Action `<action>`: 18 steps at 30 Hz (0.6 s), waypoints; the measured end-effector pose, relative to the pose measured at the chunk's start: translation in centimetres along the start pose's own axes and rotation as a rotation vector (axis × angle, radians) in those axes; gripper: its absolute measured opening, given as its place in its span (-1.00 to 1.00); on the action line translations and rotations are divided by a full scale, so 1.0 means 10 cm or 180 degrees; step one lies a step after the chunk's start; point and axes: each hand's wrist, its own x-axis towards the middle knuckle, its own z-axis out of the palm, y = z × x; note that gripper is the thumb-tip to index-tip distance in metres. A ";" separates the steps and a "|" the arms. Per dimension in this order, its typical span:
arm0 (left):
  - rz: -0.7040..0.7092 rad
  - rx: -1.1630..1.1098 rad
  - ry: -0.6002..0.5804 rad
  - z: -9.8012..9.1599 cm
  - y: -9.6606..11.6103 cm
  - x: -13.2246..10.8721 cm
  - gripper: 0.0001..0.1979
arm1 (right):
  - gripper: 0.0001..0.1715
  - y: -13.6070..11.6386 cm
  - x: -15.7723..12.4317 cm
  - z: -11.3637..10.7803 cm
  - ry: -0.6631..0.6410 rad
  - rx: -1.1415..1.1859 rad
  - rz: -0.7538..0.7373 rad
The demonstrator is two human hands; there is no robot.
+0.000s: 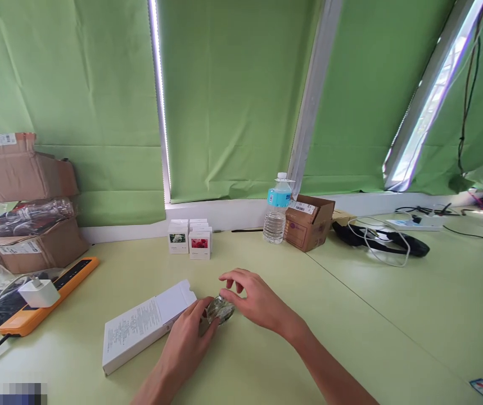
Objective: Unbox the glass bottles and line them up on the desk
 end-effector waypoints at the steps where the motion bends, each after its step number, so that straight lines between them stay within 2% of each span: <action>1: 0.0020 0.0007 -0.0015 0.00 0.00 0.00 -0.69 | -0.67 -0.02 0.00 0.04 0.0000 -0.0016 -0.0018; 5: 0.0077 0.0034 -0.0048 -0.02 0.01 0.00 -0.67 | -0.82 -0.02 0.02 0.18 0.0110 -0.0173 -0.0203; 7: 0.0070 0.0040 -0.0042 -0.02 0.01 0.00 -0.68 | -0.83 -0.02 0.03 0.21 0.0197 -0.0146 -0.0298; 12: -0.0024 0.0022 0.0039 -0.01 0.00 0.01 -0.70 | -0.81 -0.06 0.00 0.08 0.0391 -0.0099 -0.0402; 15: -0.0084 -0.0002 0.0118 0.00 -0.03 0.02 -0.69 | -0.83 -0.06 -0.04 0.01 0.0053 -0.0245 -0.0241; 18: -0.0185 0.0004 0.0184 0.00 -0.06 0.04 -0.68 | -0.86 -0.02 -0.07 0.04 -0.0424 -0.0406 -0.0097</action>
